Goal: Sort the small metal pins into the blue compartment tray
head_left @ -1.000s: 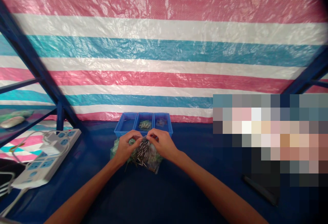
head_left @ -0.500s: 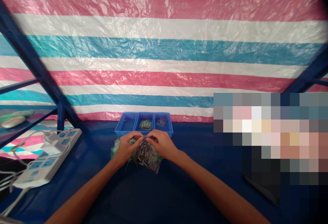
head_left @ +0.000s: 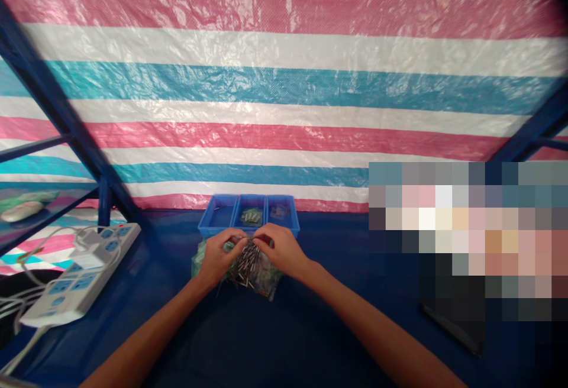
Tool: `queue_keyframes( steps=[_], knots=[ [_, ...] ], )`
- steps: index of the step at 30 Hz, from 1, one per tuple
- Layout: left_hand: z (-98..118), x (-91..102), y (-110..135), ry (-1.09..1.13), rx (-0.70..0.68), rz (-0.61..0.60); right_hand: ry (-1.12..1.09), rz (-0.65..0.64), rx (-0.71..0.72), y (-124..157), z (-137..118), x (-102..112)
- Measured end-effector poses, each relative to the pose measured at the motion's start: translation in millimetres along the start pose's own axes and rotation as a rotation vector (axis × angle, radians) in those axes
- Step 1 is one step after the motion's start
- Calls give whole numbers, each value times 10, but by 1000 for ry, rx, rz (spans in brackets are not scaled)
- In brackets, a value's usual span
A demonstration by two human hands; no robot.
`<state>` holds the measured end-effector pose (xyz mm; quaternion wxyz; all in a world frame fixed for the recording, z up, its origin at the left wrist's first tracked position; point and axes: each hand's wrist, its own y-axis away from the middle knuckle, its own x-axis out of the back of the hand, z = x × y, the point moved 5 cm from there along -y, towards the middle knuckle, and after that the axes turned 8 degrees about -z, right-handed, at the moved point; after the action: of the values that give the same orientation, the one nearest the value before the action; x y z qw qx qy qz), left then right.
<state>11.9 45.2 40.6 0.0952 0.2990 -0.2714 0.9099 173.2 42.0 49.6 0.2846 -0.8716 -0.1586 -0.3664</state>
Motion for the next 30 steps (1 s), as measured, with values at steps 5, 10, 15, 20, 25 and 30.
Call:
queue_keyframes(
  steps=[5,10,15,20,25,30],
  knots=[
    [5,-11,7,-27,-43,-7,12,-15,-6,-8,40,-24],
    [-12,-5,17,13,-62,15,46,-36,-15,-1,34,-69],
    [11,4,18,70,-51,46,46,-23,-3,8,20,-87],
    [14,15,7,86,-43,47,-7,27,4,13,27,-83],
    [-3,18,8,56,-48,31,-28,23,-37,9,69,-72],
    [-22,-25,22,113,-10,1,29,-27,-15,-9,85,-47]
  ],
)
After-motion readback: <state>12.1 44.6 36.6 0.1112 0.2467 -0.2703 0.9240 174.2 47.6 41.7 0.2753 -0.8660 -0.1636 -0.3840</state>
